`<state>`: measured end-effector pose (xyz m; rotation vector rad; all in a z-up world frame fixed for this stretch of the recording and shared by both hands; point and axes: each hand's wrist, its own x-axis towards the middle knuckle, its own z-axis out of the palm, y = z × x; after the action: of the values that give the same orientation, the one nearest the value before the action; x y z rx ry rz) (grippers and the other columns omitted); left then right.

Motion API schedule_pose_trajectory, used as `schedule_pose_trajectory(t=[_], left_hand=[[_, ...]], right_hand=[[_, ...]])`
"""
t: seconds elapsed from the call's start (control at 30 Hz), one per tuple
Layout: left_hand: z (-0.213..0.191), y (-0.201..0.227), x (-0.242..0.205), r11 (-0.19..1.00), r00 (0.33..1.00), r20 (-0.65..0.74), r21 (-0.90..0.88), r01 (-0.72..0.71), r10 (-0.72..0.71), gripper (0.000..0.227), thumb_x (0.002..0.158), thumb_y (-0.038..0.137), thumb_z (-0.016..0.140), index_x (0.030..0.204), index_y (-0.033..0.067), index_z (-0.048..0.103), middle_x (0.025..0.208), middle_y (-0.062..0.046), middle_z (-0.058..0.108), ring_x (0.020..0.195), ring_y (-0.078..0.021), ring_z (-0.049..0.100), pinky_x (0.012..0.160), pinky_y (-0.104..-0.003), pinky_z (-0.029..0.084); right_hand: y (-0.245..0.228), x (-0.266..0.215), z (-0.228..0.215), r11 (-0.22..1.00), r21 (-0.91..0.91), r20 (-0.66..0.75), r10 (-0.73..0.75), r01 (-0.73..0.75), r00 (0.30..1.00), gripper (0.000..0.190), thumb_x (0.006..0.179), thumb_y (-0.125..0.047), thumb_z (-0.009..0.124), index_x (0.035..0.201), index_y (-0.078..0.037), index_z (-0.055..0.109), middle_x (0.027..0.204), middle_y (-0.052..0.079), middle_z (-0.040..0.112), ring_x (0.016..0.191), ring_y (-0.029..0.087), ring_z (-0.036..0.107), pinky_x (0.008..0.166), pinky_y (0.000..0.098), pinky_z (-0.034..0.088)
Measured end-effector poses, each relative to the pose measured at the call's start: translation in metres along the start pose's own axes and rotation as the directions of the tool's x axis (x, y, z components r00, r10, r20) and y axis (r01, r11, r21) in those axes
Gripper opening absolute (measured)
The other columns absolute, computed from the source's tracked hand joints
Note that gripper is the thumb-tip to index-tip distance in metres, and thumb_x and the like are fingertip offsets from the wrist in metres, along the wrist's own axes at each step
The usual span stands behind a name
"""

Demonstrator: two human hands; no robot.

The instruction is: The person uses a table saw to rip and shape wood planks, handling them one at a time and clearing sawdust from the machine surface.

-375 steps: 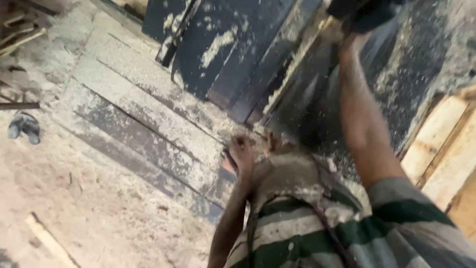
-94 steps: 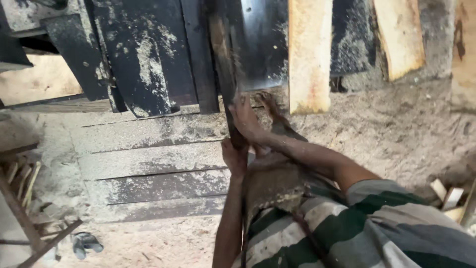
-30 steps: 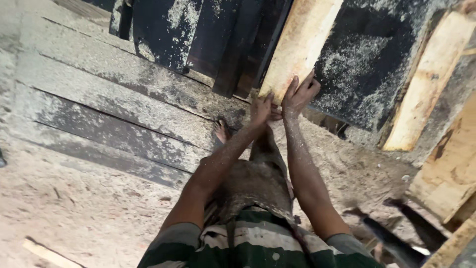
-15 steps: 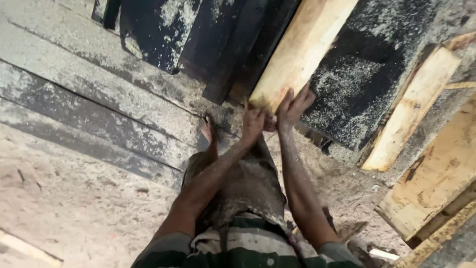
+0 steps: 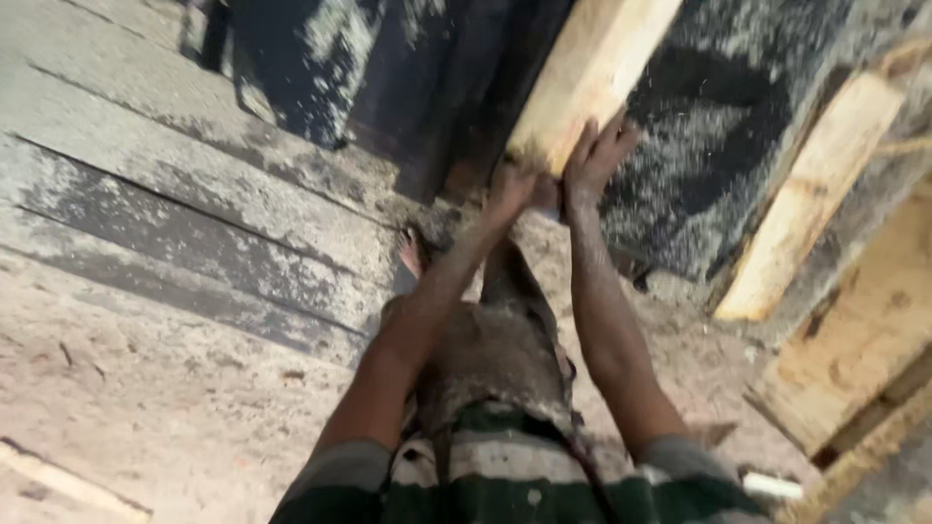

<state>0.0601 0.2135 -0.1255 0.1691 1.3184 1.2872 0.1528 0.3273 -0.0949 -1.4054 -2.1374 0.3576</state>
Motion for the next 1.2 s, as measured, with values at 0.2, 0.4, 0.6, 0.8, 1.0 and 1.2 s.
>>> schedule_pose_trajectory(t=[0.2, 0.4, 0.6, 0.8, 1.0, 1.2], left_hand=[[0.014, 0.025, 0.022, 0.911, 0.96, 0.241, -0.347, 0.221, -0.14, 0.047, 0.096, 0.036, 0.062, 0.133, 0.007, 0.055, 0.093, -0.018, 0.074, 0.083, -0.0302, 0.077, 0.081, -0.045, 0.068], [0.043, 0.01, 0.078, 0.926, 0.97, 0.084, -0.287, 0.244, -0.23, 0.038, 0.099, 0.032, 0.061, 0.106, -0.0052, 0.067, 0.086, -0.021, 0.076, 0.067, -0.0311, 0.078, 0.066, -0.047, 0.069], [0.073, 0.03, 0.118, 0.939, 0.978, 0.007, -0.279, 0.203, -0.209, 0.04, 0.099, 0.033, 0.065, 0.094, -0.007, 0.069, 0.074, -0.02, 0.074, 0.061, -0.0305, 0.076, 0.056, -0.043, 0.067], [0.071, 0.078, 0.09, 0.959, 0.985, 0.009, -0.227, 0.171, -0.173, 0.048, 0.098, 0.042, 0.064, 0.099, -0.006, 0.071, 0.08, -0.019, 0.079, 0.065, -0.0259, 0.079, 0.063, -0.037, 0.067], [0.024, 0.069, -0.011, 0.99, 0.998, 0.051, 0.139, 0.014, -0.021, 0.045, 0.103, 0.044, 0.055, 0.119, 0.005, 0.07, 0.101, -0.009, 0.081, 0.093, -0.0156, 0.08, 0.086, -0.03, 0.063], [0.0, 0.048, -0.112, 0.96, 0.998, -0.07, 0.281, 0.015, 0.005, 0.034, 0.103, 0.033, 0.062, 0.113, 0.0034, 0.075, 0.095, -0.007, 0.08, 0.085, -0.0133, 0.076, 0.076, -0.03, 0.059]], right_hand=[[0.034, 0.039, 0.024, 0.997, -0.016, 0.02, 0.073, -0.073, 0.997, 0.057, 0.116, -0.034, 0.048, 0.16, 0.001, 0.037, 0.121, 0.014, 0.045, 0.111, 0.025, 0.048, 0.096, 0.041, 0.047], [0.066, 0.069, 0.038, 0.997, 0.019, -0.045, 0.08, -0.08, 0.996, 0.058, 0.114, -0.036, 0.049, 0.158, -0.001, 0.036, 0.119, 0.013, 0.044, 0.108, 0.023, 0.048, 0.092, 0.0387, 0.049], [0.073, 0.119, 0.042, 0.997, -0.043, -0.121, -0.071, 0.067, 0.99, 0.054, 0.115, -0.031, 0.052, 0.158, -0.003, 0.038, 0.109, 0.009, 0.044, 0.1, 0.023, 0.048, 0.086, 0.0389, 0.045], [0.093, 0.151, 0.057, 0.993, 0.116, -0.107, 0.01, 0.002, 0.994, 0.054, 0.114, -0.031, 0.054, 0.155, 0.002, 0.042, 0.108, 0.014, 0.046, 0.095, 0.027, 0.051, 0.085, 0.0407, 0.046], [0.134, 0.205, 0.094, 0.962, 0.003, -0.27, -0.263, 0.273, 0.926, 0.049, 0.115, -0.032, 0.047, 0.148, 0.003, 0.045, 0.143, 0.026, 0.044, 0.132, 0.038, 0.05, 0.112, 0.0468, 0.045], [0.163, 0.221, 0.096, 0.996, 0.012, -0.046, -0.087, 0.087, 0.995, 0.058, 0.112, -0.04, 0.049, 0.15, 0.002, 0.038, 0.15, 0.024, 0.038, 0.139, 0.036, 0.039, 0.117, 0.0483, 0.036]])
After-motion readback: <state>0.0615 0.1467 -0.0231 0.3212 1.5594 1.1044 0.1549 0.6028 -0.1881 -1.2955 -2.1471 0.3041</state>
